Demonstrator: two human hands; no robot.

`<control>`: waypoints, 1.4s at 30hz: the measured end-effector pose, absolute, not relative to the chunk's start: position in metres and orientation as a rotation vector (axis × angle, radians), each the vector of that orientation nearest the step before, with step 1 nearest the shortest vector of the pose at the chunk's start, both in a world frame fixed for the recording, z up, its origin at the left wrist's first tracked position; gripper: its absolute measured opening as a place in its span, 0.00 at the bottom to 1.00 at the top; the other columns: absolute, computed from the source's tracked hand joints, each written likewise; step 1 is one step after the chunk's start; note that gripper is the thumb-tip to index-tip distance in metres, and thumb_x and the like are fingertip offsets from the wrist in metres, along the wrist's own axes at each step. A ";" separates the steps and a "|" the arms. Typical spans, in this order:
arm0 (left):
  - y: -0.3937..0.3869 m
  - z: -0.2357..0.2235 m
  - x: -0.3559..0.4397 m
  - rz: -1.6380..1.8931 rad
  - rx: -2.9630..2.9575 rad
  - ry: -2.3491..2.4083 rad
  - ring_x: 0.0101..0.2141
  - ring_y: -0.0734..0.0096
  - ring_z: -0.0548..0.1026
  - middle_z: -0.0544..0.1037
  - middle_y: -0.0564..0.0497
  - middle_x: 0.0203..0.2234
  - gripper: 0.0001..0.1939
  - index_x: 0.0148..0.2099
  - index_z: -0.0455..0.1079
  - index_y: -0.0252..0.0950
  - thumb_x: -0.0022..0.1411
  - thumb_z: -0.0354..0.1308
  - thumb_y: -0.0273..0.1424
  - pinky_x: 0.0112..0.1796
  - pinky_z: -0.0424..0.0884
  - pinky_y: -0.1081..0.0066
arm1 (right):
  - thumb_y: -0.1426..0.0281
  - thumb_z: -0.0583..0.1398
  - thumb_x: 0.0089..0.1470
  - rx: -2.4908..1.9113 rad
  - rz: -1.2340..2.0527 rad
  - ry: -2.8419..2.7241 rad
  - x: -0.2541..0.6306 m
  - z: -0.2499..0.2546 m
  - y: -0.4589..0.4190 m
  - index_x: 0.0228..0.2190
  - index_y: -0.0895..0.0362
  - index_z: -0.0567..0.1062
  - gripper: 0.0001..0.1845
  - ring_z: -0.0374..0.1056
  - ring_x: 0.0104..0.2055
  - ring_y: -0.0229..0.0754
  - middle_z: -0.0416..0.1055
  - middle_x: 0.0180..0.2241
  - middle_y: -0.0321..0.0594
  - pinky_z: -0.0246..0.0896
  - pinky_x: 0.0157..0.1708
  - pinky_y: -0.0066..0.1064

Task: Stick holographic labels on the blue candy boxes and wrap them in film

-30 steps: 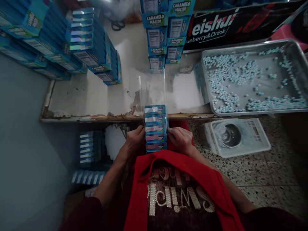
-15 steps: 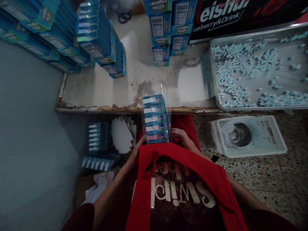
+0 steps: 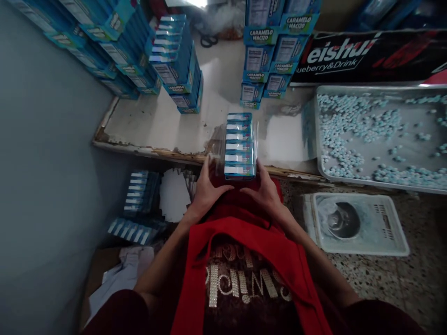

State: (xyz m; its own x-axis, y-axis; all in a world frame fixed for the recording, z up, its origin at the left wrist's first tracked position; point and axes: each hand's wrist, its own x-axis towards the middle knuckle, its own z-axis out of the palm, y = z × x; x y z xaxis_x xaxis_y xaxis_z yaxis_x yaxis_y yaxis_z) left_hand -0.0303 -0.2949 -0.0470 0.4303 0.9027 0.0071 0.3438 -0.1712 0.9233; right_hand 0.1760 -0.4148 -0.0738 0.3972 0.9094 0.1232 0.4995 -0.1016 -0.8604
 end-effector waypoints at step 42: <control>-0.217 -0.029 -0.005 0.792 1.083 1.063 0.58 0.54 0.81 0.83 0.40 0.55 0.32 0.63 0.75 0.35 0.66 0.72 0.50 0.59 0.78 0.60 | 0.37 0.55 0.68 -1.612 0.612 -0.798 0.221 -0.040 -0.360 0.70 0.47 0.64 0.41 0.73 0.65 0.49 0.72 0.64 0.48 0.74 0.63 0.45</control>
State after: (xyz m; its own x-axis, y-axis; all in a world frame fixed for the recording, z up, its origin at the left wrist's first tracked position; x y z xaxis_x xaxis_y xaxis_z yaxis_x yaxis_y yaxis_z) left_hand -0.0052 -0.2171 -0.0294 0.3162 0.9061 -0.2810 -0.0103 0.2995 0.9540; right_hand 0.2215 -0.3596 -0.0405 0.6290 0.7765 0.0358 0.1670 -0.0900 -0.9818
